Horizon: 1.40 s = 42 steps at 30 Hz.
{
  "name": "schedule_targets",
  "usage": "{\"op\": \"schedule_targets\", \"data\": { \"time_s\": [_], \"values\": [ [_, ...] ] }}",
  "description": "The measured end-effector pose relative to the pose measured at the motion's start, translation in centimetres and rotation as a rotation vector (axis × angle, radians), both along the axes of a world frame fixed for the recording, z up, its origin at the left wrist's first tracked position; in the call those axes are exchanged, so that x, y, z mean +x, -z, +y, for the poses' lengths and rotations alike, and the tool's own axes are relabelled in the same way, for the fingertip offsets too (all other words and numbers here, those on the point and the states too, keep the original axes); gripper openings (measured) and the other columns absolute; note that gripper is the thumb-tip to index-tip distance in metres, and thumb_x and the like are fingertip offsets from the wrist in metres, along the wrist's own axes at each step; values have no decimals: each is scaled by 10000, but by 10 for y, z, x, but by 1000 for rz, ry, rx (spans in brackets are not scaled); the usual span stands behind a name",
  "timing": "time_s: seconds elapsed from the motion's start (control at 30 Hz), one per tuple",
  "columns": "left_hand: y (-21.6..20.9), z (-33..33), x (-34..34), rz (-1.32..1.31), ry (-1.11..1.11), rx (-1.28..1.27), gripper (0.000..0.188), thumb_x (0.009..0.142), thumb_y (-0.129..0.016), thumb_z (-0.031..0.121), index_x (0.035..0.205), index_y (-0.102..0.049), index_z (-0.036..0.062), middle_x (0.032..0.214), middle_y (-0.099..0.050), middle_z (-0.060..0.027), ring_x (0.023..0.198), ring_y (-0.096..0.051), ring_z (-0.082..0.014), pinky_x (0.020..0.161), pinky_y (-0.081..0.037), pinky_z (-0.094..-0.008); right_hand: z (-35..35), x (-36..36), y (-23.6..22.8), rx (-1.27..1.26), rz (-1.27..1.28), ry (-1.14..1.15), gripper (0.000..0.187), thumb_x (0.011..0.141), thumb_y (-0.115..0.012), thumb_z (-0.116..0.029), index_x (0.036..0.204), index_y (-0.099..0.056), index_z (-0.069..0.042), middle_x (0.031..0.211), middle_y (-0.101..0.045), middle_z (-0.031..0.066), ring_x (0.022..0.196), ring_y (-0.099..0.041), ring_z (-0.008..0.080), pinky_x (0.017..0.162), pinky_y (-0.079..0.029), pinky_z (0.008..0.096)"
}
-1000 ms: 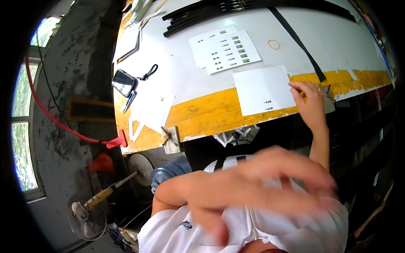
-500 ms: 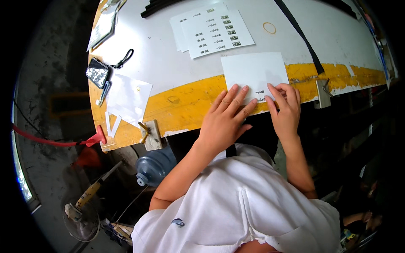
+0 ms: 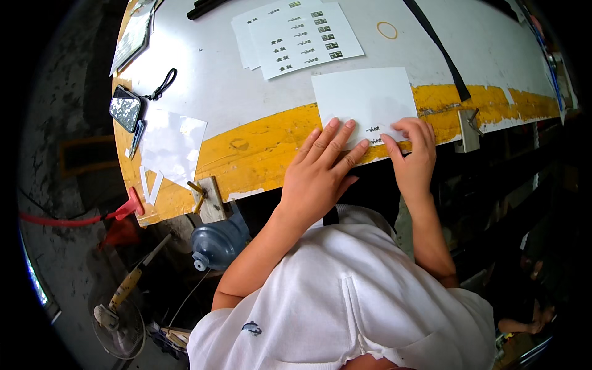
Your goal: The person picks up white paper sheets, folds them, and places them on a workbench. They then peel small labels from a sheet and apply them to black cylindrical rods one by one, smoothing each label onto the rod surface.
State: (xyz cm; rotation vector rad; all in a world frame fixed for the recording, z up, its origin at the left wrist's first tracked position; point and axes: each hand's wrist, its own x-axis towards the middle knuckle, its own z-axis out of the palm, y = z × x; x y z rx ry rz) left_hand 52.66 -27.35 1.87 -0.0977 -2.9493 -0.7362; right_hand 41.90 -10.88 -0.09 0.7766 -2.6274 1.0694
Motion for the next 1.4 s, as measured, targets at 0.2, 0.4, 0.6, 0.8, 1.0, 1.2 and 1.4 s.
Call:
{"op": "schedule_targets", "data": {
  "time_s": [0.2, 0.4, 0.6, 0.8, 1.0, 1.2, 1.4],
  "values": [
    [1, 0, 0, 2, -1, 9, 633, 728, -732, 242, 1328, -529, 262, 1462, -403, -35, 1357, -367, -258, 1103, -323, -407, -8, -8, -7, 5, -184, -5, 182, 727, -739, -82, 861, -618, -64, 909, -564, 60, 854, -576, 264, 729, -457, 372],
    [8, -2, 3, 50, -19, 29, 642, 717, -734, 208, 1323, -522, 209, 1444, -418, -73, 1348, -378, -265, 1093, -331, -404, -9, -11, 1, 141, -68, -64, 105, 827, -654, -79, 858, -560, -42, 944, -536, 94, 895, -551, 290, 758, -439, 392],
    [12, -5, 9, 116, -8, 111, 629, 753, -723, 212, 1341, -501, 204, 1443, -412, -89, 1342, -375, -294, 1087, -331, -435, -11, -3, -3, 37, -220, -90, 91, 896, -569, -49, 941, -497, -15, 909, -537, 110, 847, -549, 283, 783, -450, 375],
    [13, -4, 7, 107, 5, 111, 622, 749, -721, 201, 1333, -507, 182, 1436, -422, -91, 1341, -378, -293, 1091, -325, -432, -4, 4, -12, -291, -557, -71, 19, 948, -500, -26, 950, -497, -8, 827, -540, 55, 769, -534, 134, 726, -454, 268],
    [-2, 1, 2, 17, 25, 56, 644, 726, -722, 150, 1331, -504, 167, 1463, -390, -83, 1367, -342, -294, 1111, -301, -433, -4, 0, -43, -598, -713, -109, 86, 897, -569, 31, 951, -515, -6, 838, -557, 32, 737, -567, 89, 687, -464, 208],
    [-37, -13, -15, -54, 132, 76, 487, 846, -650, 141, 1315, -519, 123, 1453, -407, -88, 1371, -334, -303, 1115, -285, -465, 13, -4, -61, -705, -789, -103, 102, 867, -605, 42, 957, -568, 12, 840, -599, 34, 753, -593, 88, 681, -474, 208],
    [-62, -62, -91, 121, -39, -168, 252, 856, -634, 157, 1096, -660, 86, 1197, -612, -112, 1161, -541, -299, 1037, -392, -428, 31, -8, -55, -731, -771, -28, 68, 861, -604, 52, 909, -569, 18, 819, -611, 40, 747, -600, 84, 685, -477, 208]
  ]
}}
